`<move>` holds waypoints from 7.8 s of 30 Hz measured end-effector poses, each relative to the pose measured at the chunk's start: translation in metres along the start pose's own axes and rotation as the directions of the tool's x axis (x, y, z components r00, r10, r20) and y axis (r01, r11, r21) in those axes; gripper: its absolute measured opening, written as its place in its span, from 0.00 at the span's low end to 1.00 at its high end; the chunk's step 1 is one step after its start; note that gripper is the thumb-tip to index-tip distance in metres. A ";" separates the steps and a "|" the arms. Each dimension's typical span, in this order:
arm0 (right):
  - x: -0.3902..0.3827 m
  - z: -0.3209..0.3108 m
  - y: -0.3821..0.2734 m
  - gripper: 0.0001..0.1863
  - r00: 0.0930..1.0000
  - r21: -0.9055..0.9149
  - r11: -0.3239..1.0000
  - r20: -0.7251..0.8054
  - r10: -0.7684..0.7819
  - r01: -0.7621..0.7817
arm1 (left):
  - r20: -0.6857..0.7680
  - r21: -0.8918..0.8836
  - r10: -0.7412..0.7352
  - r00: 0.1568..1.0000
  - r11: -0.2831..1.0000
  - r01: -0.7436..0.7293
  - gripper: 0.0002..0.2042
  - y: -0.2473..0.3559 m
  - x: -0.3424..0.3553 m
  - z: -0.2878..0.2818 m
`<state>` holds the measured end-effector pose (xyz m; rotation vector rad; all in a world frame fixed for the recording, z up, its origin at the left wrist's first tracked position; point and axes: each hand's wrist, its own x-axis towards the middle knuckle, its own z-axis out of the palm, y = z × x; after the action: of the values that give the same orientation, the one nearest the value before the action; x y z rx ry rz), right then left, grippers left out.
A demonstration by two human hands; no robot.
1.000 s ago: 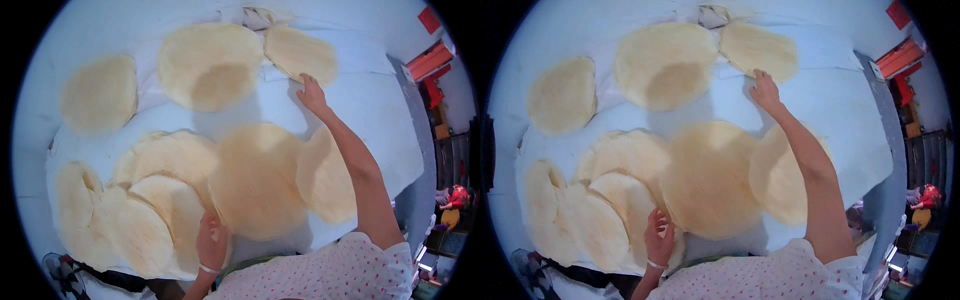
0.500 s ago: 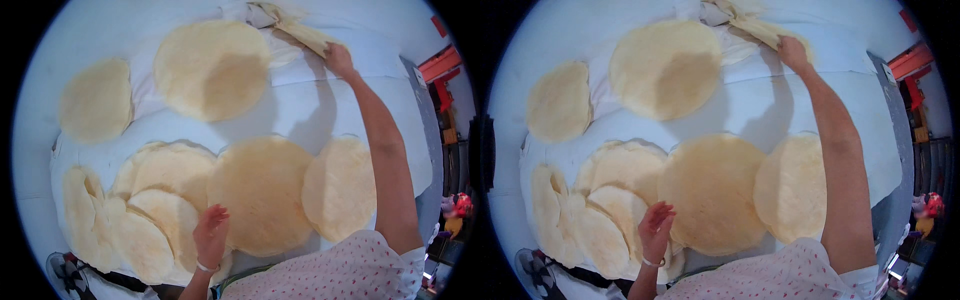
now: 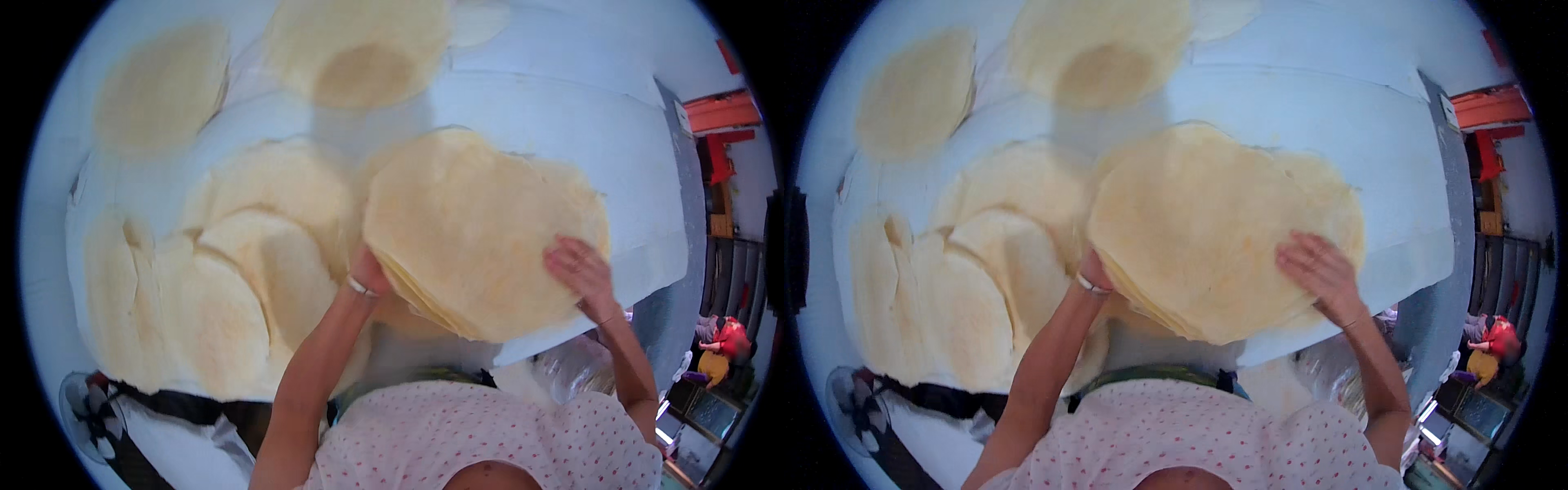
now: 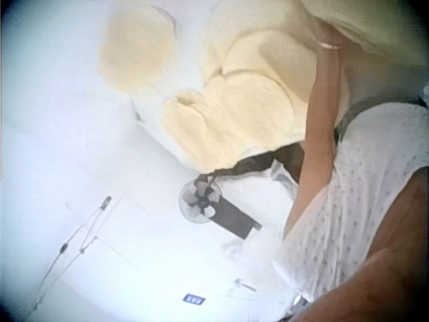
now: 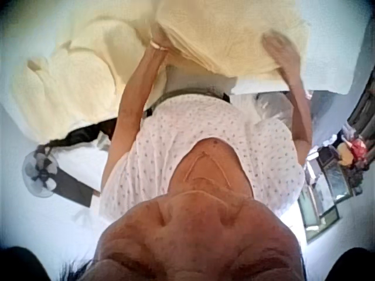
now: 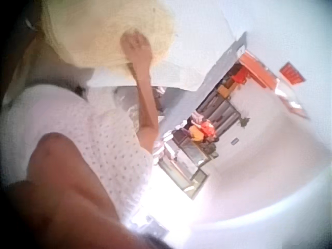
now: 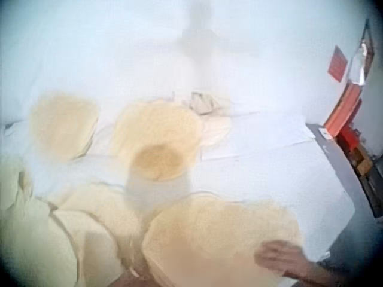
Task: The person peels thin sheets of dough from a white surface by hand and stacks them together.
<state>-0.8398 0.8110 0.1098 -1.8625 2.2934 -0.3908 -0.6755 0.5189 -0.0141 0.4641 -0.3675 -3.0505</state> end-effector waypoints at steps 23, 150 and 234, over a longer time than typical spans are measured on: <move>0.136 0.063 -0.047 0.28 0.849 0.879 0.174 0.350 0.395 -0.443 | 0.026 0.345 -0.020 0.999 0.939 0.010 0.18 -0.013 0.000 0.033; 0.158 0.168 -0.386 0.29 0.778 0.992 0.129 -0.092 0.622 0.014 | 0.041 0.993 0.935 0.353 -0.077 0.091 0.18 0.202 -0.389 -0.176; 0.222 0.271 -0.535 0.37 0.901 0.958 -0.280 0.064 0.429 0.065 | 0.210 0.969 0.458 0.864 0.022 -0.247 0.06 0.206 -0.454 -0.132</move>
<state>-0.3090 0.4658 0.0211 -0.3890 1.1262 -1.8989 -0.2034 0.3205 0.0432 0.4748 -2.1668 -1.7170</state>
